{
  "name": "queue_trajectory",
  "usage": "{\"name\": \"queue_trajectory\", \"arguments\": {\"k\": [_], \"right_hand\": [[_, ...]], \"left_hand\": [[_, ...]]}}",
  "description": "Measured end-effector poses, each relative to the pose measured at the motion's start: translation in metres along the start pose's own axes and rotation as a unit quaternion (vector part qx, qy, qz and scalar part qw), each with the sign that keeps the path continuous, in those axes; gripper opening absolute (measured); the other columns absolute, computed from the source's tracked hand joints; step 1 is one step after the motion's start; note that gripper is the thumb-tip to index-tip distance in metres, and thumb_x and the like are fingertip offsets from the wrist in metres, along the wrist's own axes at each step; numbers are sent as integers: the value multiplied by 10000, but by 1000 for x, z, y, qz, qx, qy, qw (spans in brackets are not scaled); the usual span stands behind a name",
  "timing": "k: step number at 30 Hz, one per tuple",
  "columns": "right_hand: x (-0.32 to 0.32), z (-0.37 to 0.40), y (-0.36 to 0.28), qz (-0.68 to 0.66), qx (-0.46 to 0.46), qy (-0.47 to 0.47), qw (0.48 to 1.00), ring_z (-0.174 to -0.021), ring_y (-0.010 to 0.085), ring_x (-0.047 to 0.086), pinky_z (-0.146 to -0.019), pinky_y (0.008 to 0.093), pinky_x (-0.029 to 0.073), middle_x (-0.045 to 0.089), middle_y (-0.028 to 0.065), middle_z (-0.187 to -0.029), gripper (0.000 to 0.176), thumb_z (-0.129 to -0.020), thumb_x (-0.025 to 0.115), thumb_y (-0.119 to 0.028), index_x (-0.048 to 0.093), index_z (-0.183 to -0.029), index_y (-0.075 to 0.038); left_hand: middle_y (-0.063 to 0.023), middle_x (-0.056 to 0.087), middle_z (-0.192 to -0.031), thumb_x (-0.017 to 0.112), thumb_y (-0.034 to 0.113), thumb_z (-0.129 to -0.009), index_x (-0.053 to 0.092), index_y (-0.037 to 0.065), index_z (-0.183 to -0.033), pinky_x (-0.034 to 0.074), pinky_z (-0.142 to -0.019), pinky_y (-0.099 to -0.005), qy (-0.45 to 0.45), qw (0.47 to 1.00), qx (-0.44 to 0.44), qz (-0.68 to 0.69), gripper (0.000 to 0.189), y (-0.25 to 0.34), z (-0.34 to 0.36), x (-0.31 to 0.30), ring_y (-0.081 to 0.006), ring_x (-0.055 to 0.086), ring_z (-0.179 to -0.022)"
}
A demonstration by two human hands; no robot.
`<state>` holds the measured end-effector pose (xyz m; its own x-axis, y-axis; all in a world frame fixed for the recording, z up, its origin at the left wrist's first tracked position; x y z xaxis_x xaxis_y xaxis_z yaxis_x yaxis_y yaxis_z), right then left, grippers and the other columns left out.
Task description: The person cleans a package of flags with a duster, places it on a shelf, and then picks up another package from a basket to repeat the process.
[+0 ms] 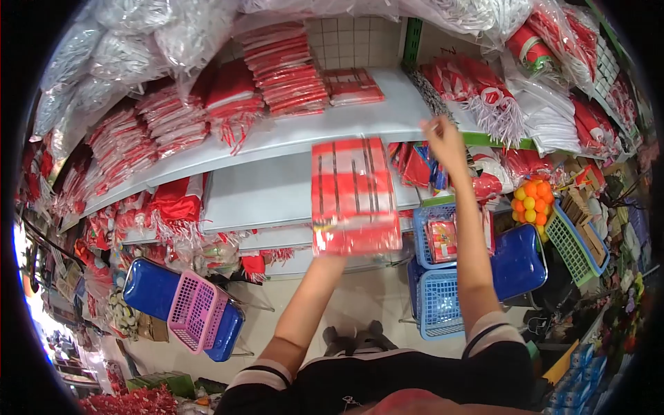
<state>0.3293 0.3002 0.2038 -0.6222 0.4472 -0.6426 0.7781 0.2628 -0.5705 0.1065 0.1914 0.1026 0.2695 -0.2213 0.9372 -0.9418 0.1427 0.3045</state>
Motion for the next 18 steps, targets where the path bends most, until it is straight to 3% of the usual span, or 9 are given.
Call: {"name": "queue_trajectory", "arguments": {"k": [1, 2, 3, 8, 10, 11, 13, 16, 18], "right_hand": [[-4, 26, -19, -176, 59, -124, 975, -663, 161, 597, -560, 258, 453, 594, 71, -740, 356, -828, 605, -369, 517, -963, -52], [-15, 51, -45, -381, 152, -239, 880, -694, 137, 597, -594, 228, 478, 609, 81, -797, 402, -817, 626, -318, 478, -1068, -40], [-18, 64, -58, -494, 127, -289, 810, -747, 139, 606, -650, 235, 503, 608, 93, -852, 481, -808, 634, -204, 412, -1196, -28], [25, -22, -52, -497, 67, -44, 864, -775, 148, 590, -641, 243, 483, 610, 95, -923, 482, -754, 585, 25, 433, -1211, 20], [48, -78, -45, -479, 59, -18, 876, -761, 144, 577, -582, 254, 446, 614, 99, -921, 414, -743, 558, 58, 485, -1151, 46], [67, -105, -37, -468, 63, -20, 881, -754, 136, 572, -562, 254, 427, 617, 98, -919, 396, -742, 559, 47, 498, -1133, 57], [120, -153, -5, -420, 55, -21, 906, -710, 171, 578, -563, 275, 430, 625, 107, -878, 340, -710, 573, 20, 558, -1049, 42], [163, -173, 15, -176, -41, 16, 983, -729, 281, 595, -629, 355, 462, 625, 126, -831, 272, -676, 607, -41, 627, -945, -9], [171, -170, 10, -12, -74, 61, 995, -799, 332, 584, -683, 403, 462, 618, 138, -824, 239, -679, 621, -84, 644, -910, -28]], "left_hand": [[-109, 519, -1219, 481, 395, -889, 428, 39, -1265, 446, -887, -368, -21, 999, 25, -14, 520, 0, -19, 9, -226, 496, -1102], [-109, 521, -1217, 482, 394, -889, 430, 38, -1263, 446, -888, -368, -40, 997, 51, -30, 519, 1, -38, 19, -226, 496, -1101], [-110, 522, -1215, 483, 394, -889, 432, 38, -1262, 446, -888, -368, -61, 994, 77, -45, 518, 2, -57, 28, -226, 497, -1101], [-96, 546, -1183, 483, 368, -890, 459, 34, -1228, 451, -873, -386, -37, 973, 161, -162, 476, 71, -196, 61, -240, 516, -1075], [-67, 581, -1136, 476, 321, -894, 498, 31, -1173, 463, -840, -420, 32, 969, 127, -210, 402, 108, -249, 65, -266, 552, -1025], [-71, 596, -1115, 492, 315, -885, 503, 35, -1158, 464, -838, -423, 27, 935, 190, -298, 391, 109, -254, 63, -286, 567, -984], [-79, 627, -1073, 524, 303, -867, 513, 43, -1128, 467, -836, -428, 17, 832, 305, -464, 369, 110, -262, 61, -327, 597, -901], [-101, 611, -1100, 523, 249, -840, 539, 57, -1174, 470, -828, -422, 3, 448, 166, -879, 385, 91, -244, 53, -318, 600, -964], [-113, 615, -1088, 536, 240, -817, 581, 90, -1139, 466, -836, -402, -23, 290, 340, -894, 358, 76, -250, 16, -316, 597, -979]]}}
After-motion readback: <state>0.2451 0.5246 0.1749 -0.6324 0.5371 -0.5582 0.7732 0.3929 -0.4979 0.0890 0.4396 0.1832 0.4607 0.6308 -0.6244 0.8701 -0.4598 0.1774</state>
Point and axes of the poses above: each hand's wrist, its own z-axis away from the middle knuckle, its own x-axis out of the palm, y = z × x, the point moved 1 cm from there along -z, towards the middle knuckle
